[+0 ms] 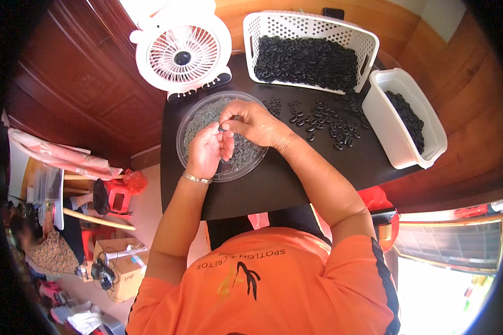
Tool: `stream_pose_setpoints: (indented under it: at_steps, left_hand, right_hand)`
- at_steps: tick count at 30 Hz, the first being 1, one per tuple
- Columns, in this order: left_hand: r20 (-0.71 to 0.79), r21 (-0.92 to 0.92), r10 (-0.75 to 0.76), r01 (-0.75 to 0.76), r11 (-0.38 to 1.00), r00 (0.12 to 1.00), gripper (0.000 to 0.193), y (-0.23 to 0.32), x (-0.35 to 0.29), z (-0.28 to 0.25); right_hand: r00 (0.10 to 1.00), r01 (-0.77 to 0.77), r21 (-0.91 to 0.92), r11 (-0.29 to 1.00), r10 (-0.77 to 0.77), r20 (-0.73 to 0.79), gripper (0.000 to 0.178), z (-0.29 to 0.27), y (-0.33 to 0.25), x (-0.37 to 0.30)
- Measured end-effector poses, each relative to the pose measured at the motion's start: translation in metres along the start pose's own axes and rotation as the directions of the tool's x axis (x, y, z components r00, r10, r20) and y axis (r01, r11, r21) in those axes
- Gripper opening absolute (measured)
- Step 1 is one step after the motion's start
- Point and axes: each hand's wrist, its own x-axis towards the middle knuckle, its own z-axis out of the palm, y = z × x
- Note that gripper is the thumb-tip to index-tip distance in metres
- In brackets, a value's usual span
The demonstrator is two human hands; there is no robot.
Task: The person assembles components by picking black plastic pieces from the table and inserting small pins from a round tray into them by hand.
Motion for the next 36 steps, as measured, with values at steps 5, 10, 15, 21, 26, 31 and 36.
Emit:
stream_pose_setpoints:
  at_steps: [5,10,15,21,26,31,36]
  left_hand:
    - [-0.006,-0.145,0.015,-0.016,0.989,1.0,0.023,-0.001,0.002,-0.001]
    - [-0.063,-0.077,0.147,-0.152,0.985,0.987,0.015,-0.001,0.002,-0.004]
    - [-0.06,-0.022,0.131,-0.133,0.991,0.989,0.014,0.001,0.003,-0.005]
    - [-0.126,-0.037,0.126,-0.131,0.991,0.984,0.014,0.004,0.003,0.002]
    - [-0.179,-0.075,0.173,-0.189,0.979,0.968,0.014,0.006,0.0,-0.006]
    - [-0.243,-0.111,0.23,-0.262,0.959,0.942,0.014,0.013,0.003,-0.022]
    - [-0.247,-0.041,0.2,-0.216,0.975,0.948,0.015,0.014,0.002,-0.017]
  right_hand:
    - [0.996,0.038,-0.074,0.997,-0.044,-0.08,0.006,0.005,-0.006,-0.001]
    - [0.986,0.084,-0.151,0.985,-0.104,-0.128,0.015,0.012,-0.014,-0.001]
    - [0.94,0.164,-0.527,0.834,-0.294,-0.173,0.019,0.016,-0.012,0.001]
    - [0.906,0.189,-0.624,0.759,-0.379,-0.186,0.018,0.018,-0.01,0.0]
    - [0.938,0.156,-0.619,0.769,-0.312,-0.15,0.019,0.019,-0.013,0.0]
    - [0.981,0.183,-0.684,0.706,-0.176,0.081,0.019,0.016,-0.004,-0.008]
    - [0.99,0.139,-0.777,0.613,-0.092,0.104,0.006,0.028,0.007,-0.006]
